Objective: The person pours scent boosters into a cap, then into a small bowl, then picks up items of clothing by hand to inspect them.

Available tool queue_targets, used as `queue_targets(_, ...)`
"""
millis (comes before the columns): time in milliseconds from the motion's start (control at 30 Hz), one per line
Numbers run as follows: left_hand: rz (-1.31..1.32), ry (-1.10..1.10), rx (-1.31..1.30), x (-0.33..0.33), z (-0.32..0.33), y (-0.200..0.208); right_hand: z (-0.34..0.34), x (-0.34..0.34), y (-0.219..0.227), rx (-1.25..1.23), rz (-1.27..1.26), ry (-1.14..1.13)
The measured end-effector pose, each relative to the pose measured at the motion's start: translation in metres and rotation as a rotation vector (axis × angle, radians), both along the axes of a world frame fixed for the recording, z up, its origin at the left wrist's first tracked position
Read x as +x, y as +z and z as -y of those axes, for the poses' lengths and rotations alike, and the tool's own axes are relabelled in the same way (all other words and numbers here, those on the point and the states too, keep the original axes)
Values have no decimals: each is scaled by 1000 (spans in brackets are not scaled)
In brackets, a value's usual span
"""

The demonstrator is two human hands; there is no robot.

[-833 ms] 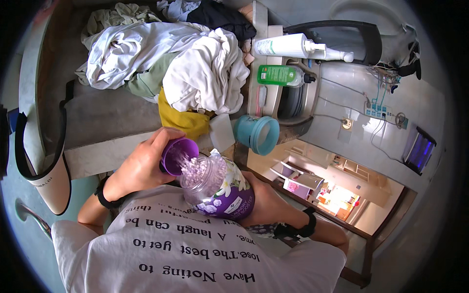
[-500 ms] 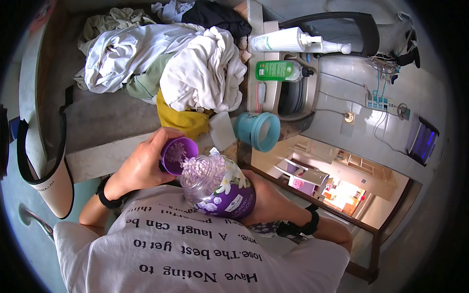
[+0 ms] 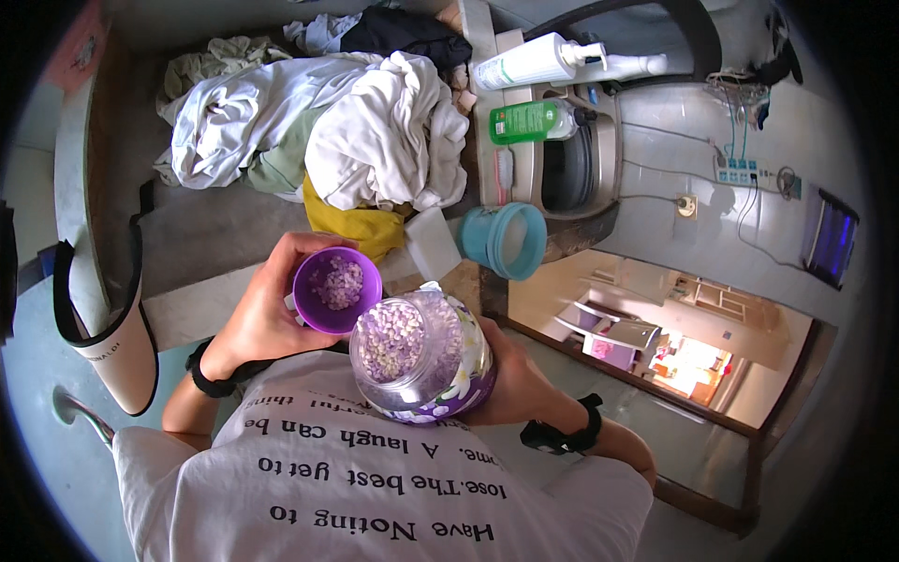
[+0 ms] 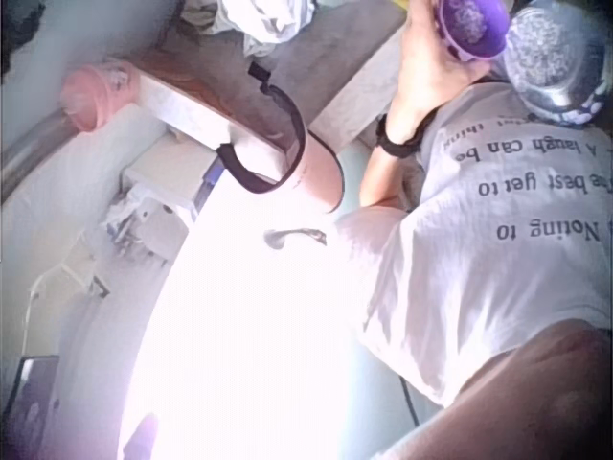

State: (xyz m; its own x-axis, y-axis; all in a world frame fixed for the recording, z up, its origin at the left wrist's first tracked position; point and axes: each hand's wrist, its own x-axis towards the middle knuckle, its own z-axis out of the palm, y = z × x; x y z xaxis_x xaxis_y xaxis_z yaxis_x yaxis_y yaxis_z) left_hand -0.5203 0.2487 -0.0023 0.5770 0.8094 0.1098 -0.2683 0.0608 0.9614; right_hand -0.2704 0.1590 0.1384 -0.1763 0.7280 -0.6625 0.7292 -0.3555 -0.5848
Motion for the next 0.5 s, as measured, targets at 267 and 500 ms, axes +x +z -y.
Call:
queue_targets(267,-8,114,125,-11,-3,24,27,18,-17,309,-270,-147)
queue_targets(500,-127,359,264,-37,-15,60,29,54,-12,615,-616,-246)
